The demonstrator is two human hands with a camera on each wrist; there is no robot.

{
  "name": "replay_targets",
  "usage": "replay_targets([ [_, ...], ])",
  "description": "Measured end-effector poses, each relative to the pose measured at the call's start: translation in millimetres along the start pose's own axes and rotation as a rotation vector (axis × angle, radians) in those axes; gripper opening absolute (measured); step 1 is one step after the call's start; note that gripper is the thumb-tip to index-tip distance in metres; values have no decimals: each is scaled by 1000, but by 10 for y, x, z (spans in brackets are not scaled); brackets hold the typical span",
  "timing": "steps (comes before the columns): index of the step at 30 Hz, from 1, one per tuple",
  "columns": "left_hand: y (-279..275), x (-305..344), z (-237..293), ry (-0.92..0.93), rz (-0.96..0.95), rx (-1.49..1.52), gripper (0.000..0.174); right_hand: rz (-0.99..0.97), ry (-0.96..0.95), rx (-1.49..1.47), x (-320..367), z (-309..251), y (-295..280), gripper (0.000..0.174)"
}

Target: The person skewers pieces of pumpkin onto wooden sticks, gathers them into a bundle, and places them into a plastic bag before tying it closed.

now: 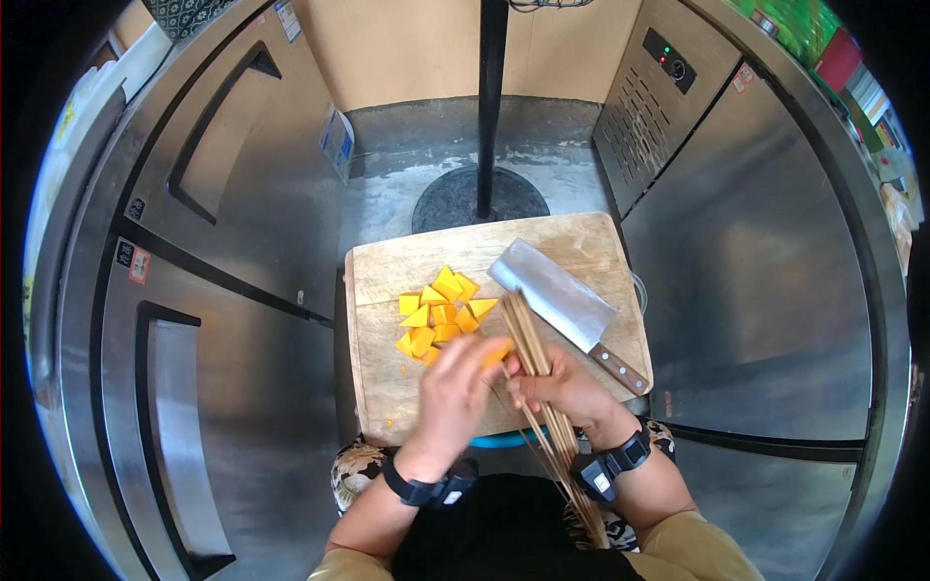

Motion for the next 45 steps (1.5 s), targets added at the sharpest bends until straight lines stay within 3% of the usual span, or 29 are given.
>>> replay_targets([
  [4, 73, 28, 26, -14, -53, 52, 27, 1, 1, 5, 14, -43, -35, 17],
  [7, 64, -15, -24, 79, -104, -29, 26, 34, -5, 26, -19, -21, -70, 18],
  [11, -12, -58, -228, -149, -79, 88, 29, 114, 34, 34, -44, 71, -168, 23],
  [14, -168, -87, -663, -334, -20, -166, 32, 218, -4, 89, -13, 27, -202, 23],
  [17, -78, -27, -884, -299, -190, -300, 37, 220, -2, 105, 24, -4, -188, 23],
  [20, 74, -49, -731, -139, -216, -497, 43, 177, -37, 65, 5, 48, -207, 25],
  [23, 184, -45, -762, -142, -216, -523, 44, 202, -35, 71, 5, 81, -210, 38],
  [30, 269, 10, -802, -188, -215, -523, 45, 208, -11, 61, -31, 92, -231, 34],
  [33, 278, 23, -809, -245, -217, -496, 40, 212, -17, 37, -8, 41, -196, 34],
  [39, 233, 65, -723, -155, -291, -486, 25, 202, -23, 1, -28, 14, -156, 34],
  [42, 189, 73, -746, -127, -250, -469, 24, 163, 27, 6, -92, 137, -214, 33],
  [45, 107, 61, -760, -220, -155, -297, 21, 149, 58, 35, -115, 217, -233, 30],
])
Point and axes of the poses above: each hand's wrist, its own x-axis away from the middle knuckle, its own y-axis out of the palm, z = x × y, the point moved 4 cm from there along -x, towards the middle knuckle, and after that the axes turned 6 degrees about y, right-handed, at the moved point
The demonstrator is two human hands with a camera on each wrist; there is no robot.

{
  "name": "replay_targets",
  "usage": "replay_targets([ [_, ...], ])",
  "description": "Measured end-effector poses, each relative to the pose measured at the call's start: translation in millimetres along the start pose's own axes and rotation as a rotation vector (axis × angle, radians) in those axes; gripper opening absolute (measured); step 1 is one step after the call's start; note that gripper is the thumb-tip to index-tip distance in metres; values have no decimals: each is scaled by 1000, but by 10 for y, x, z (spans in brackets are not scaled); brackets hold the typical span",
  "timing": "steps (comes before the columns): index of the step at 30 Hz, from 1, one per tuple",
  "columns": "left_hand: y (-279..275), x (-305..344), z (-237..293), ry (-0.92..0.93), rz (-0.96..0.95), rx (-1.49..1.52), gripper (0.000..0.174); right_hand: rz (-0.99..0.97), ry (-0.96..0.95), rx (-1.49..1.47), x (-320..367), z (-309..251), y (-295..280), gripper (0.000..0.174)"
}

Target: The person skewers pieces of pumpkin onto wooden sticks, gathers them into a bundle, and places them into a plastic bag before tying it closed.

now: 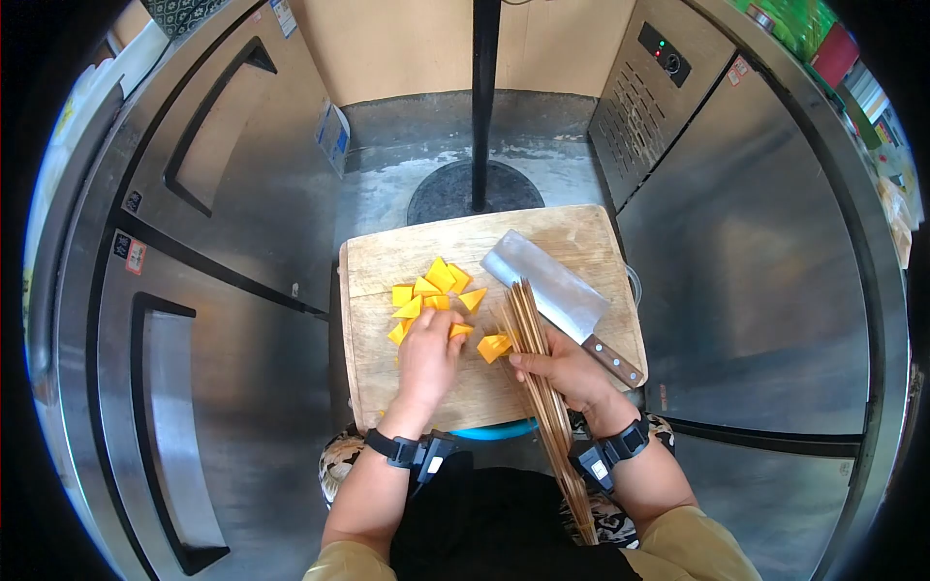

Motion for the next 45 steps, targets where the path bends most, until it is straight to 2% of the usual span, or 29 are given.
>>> replay_targets([
  [3, -38, -22, -171, -169, 45, 315, 19, -10, 12, 2, 4, -4, 20, 26],
  [4, 29, -22, -298, -219, 65, 598, 16, 6, 19, -20, 28, -31, 43, 25],
  [7, -47, -36, -270, -427, 79, 1000, 15, 33, 14, -31, 27, -40, 70, 24],
  [11, -25, -34, -334, -462, 199, 1143, 22, 37, -34, 46, -3, 5, 78, 25],
  [14, 30, -12, -384, -547, 207, 1343, 25, 33, -48, 42, 19, -60, 140, 30],
  [17, 22, 2, -287, -685, 169, 1539, 24, 49, -21, 33, 42, -75, 157, 36],
  [20, 17, -38, -252, -647, 75, 1673, 25, -3, -12, -48, 22, -52, 166, 37],
  [26, 18, -54, -217, -598, 71, 1585, 29, -46, 4, 8, 12, -66, 170, 36],
  [32, 20, -34, -192, -663, 162, 1598, 24, -100, -5, -12, 46, -83, 257, 30],
  [38, 2, -44, -157, -605, 106, 1576, 25, -142, -14, 21, 37, -86, 311, 25],
  [45, 3, -58, -94, -630, 115, 1503, 16, -145, -24, -20, 8, -41, 345, 25],
])
Point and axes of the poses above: each hand's wrist, its own x-axis away from the middle knuckle, its own y-axis out of the palm, z = x × y, the point moved 4 cm from there along -x, towards the middle knuckle, and after that the axes turned 6 degrees about y, right-handed, at the moved point
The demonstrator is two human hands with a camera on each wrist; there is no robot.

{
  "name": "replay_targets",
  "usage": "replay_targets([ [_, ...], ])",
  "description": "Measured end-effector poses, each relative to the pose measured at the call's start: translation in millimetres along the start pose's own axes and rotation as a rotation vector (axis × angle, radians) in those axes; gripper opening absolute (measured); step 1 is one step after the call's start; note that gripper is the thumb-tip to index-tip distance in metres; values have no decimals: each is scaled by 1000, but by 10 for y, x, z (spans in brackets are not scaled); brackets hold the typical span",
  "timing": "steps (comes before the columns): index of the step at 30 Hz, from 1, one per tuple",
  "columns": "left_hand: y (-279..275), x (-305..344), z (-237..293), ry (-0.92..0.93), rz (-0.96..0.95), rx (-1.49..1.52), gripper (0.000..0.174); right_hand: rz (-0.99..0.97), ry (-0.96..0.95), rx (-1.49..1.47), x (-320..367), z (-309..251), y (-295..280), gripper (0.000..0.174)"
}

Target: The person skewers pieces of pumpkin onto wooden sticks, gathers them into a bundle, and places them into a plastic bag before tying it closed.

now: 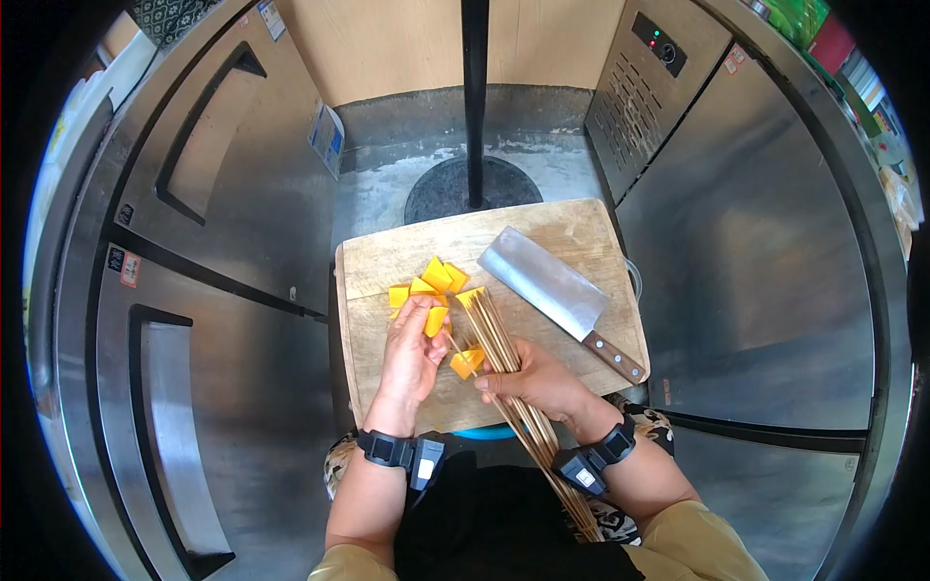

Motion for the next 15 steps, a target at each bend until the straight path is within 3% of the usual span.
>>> replay_targets([
  [5, 13, 7, -17, -36, 33, -18, 10, -4, 10, -18, 8, -2, 7, 25],
  [15, 103, 205, -68, 183, 16, -260, 3, -21, -10, -1, 52, -2, 32, 22],
])
Point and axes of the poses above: each hand's wrist, its own x-axis away from the middle knuckle, its own y-axis out of the palm, z = x × y, the point moved 4 cm from there along -x, towards the middle knuckle, and after that the axes turned 6 degrees about y, right-handed, at the moved point
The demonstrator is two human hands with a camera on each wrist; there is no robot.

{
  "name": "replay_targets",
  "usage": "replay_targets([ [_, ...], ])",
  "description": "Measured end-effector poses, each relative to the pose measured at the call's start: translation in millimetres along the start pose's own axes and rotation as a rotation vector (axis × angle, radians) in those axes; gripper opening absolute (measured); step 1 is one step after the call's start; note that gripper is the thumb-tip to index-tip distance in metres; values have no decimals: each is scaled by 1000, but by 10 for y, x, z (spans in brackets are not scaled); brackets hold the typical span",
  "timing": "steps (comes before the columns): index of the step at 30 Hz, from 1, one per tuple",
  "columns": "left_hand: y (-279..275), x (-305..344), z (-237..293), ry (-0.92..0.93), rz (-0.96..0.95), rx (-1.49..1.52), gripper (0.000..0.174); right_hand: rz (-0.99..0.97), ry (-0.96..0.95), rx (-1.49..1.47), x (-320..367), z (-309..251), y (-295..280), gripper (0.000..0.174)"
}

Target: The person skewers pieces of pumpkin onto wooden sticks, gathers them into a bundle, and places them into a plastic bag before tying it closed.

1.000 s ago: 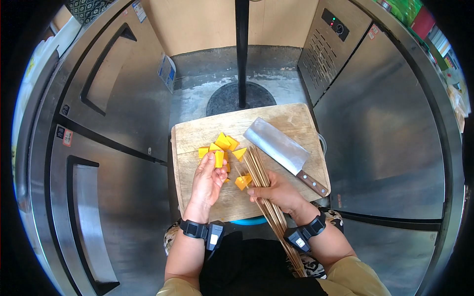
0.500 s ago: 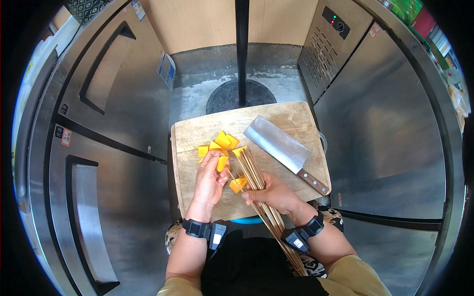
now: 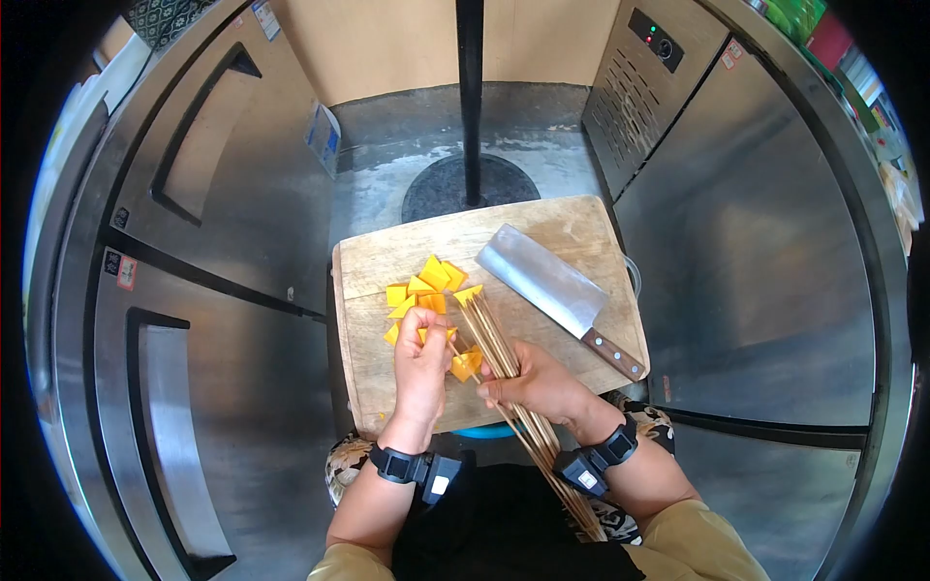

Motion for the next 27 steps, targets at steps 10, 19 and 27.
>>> replay_targets([
  [10, 103, 120, -46, 220, 5, -305, 12, 51, -9, 69, 23, 20, 5, 21],
  [19, 73, 84, -77, 57, -62, -518, 23, 149, 33, 153, 6, -54, -176, 24],
  [27, -523, -285, 323, 354, 37, -1363, 22, 249, -112, 198, 40, -47, -368, 48],
])
Point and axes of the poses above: each hand's wrist, its own x-axis away from the middle knuckle, its own y-axis out of the palm, z = x × y, the point moved 4 cm from there along -x, towards the middle knuckle, and after that the axes turned 6 degrees about y, right-handed, at the moved point
